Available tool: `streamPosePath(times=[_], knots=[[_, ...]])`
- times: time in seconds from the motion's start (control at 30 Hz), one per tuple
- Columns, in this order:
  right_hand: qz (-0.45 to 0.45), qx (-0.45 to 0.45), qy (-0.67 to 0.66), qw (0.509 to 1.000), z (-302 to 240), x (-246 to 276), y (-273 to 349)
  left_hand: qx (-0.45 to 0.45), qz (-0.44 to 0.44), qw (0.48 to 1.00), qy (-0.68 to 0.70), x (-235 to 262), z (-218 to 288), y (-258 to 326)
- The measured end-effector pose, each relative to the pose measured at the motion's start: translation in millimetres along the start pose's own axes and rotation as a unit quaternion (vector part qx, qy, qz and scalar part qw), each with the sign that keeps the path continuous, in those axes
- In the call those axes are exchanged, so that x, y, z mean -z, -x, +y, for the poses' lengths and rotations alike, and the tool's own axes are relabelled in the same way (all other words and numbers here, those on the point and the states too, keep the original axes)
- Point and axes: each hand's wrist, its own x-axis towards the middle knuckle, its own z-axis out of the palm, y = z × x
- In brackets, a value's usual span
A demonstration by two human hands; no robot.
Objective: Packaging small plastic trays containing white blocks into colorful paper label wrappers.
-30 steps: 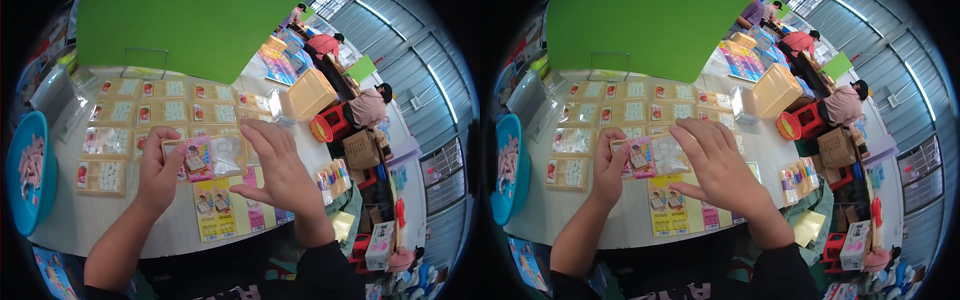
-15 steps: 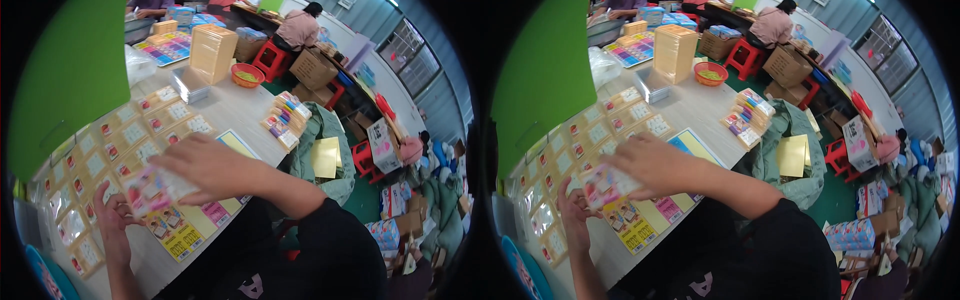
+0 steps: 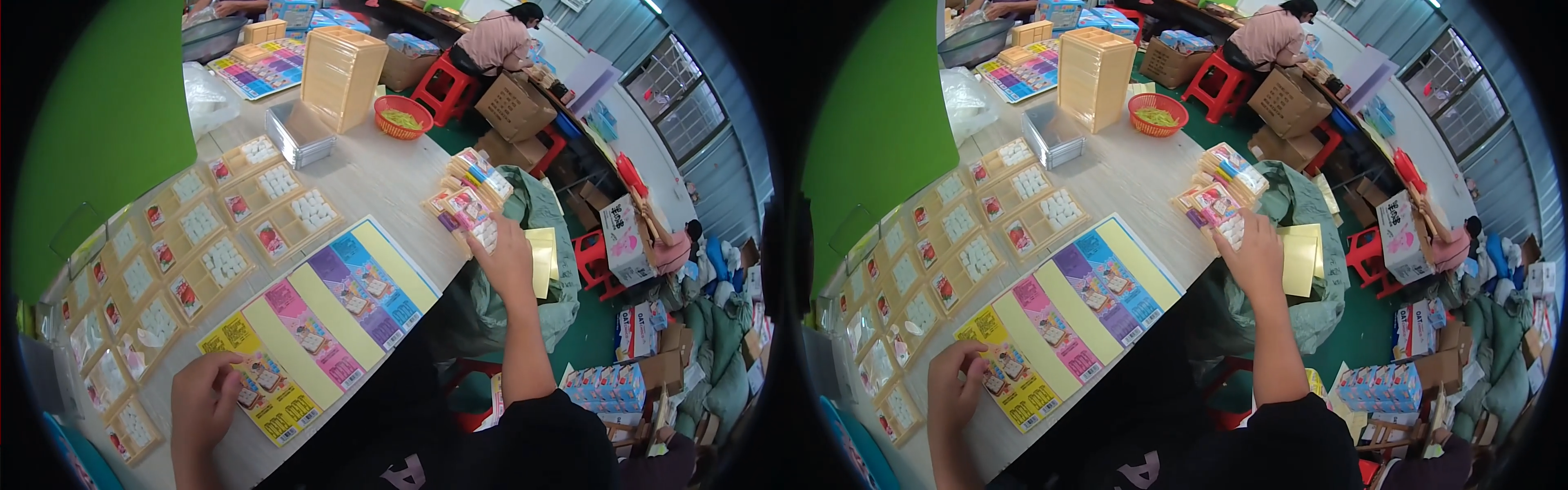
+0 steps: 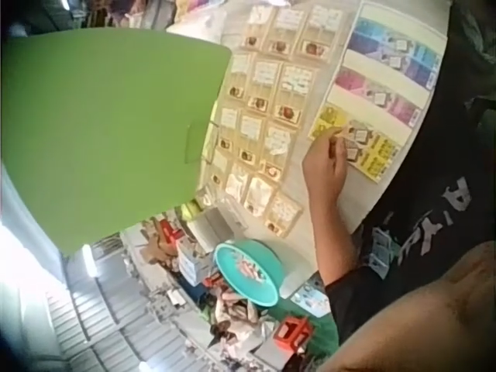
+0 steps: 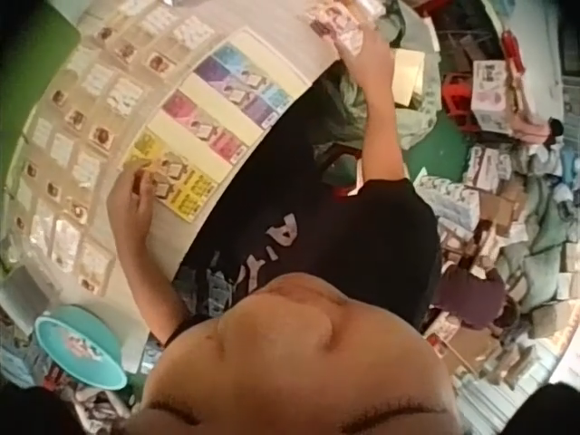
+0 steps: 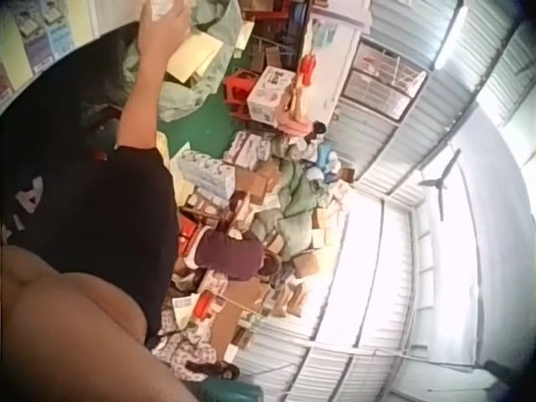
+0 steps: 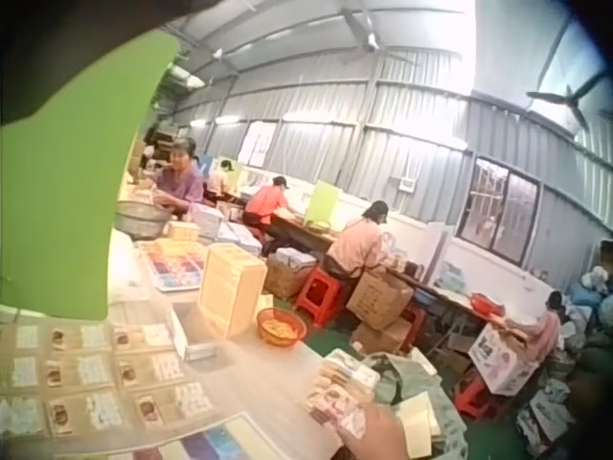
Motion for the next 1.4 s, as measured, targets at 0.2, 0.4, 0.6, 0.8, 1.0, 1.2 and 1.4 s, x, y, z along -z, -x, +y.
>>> streamPosePath(times=[0.2,0.4,0.6,0.8,1.0,1.2,1.4], knots=[[0.016,0.038,0.011,0.999,-10.2,-20.7,-6.7,0.035,0.005,0.999,0.002,4.9,-3.1,-3.4],[0.011,0.087,0.043,0.995,-22.6,-23.9,-9.3,-0.041,0.052,0.987,-0.144,7.9,-8.1,-12.4],[-0.016,0.277,-0.09,0.956,-91.1,-13.3,-35.4,-0.056,0.026,0.978,-0.199,2.6,-12.1,-10.7],[-0.081,0.457,-0.086,0.882,-181.4,-17.8,-71.3,-0.041,-0.007,0.973,-0.229,-3.5,-25.4,-4.3],[-0.221,0.514,-0.121,0.82,-195.4,-53.1,-97.6,-0.04,-0.015,0.981,-0.191,6.1,-26.8,-3.1],[-0.285,0.479,-0.203,0.805,-184.5,-67.7,-110.0,-0.068,0.019,0.975,-0.211,3.5,-30.5,-4.6],[-0.307,0.452,-0.195,0.814,-175.8,-66.7,-116.1,-0.062,0.015,0.974,-0.219,-0.7,-31.0,-7.3]])
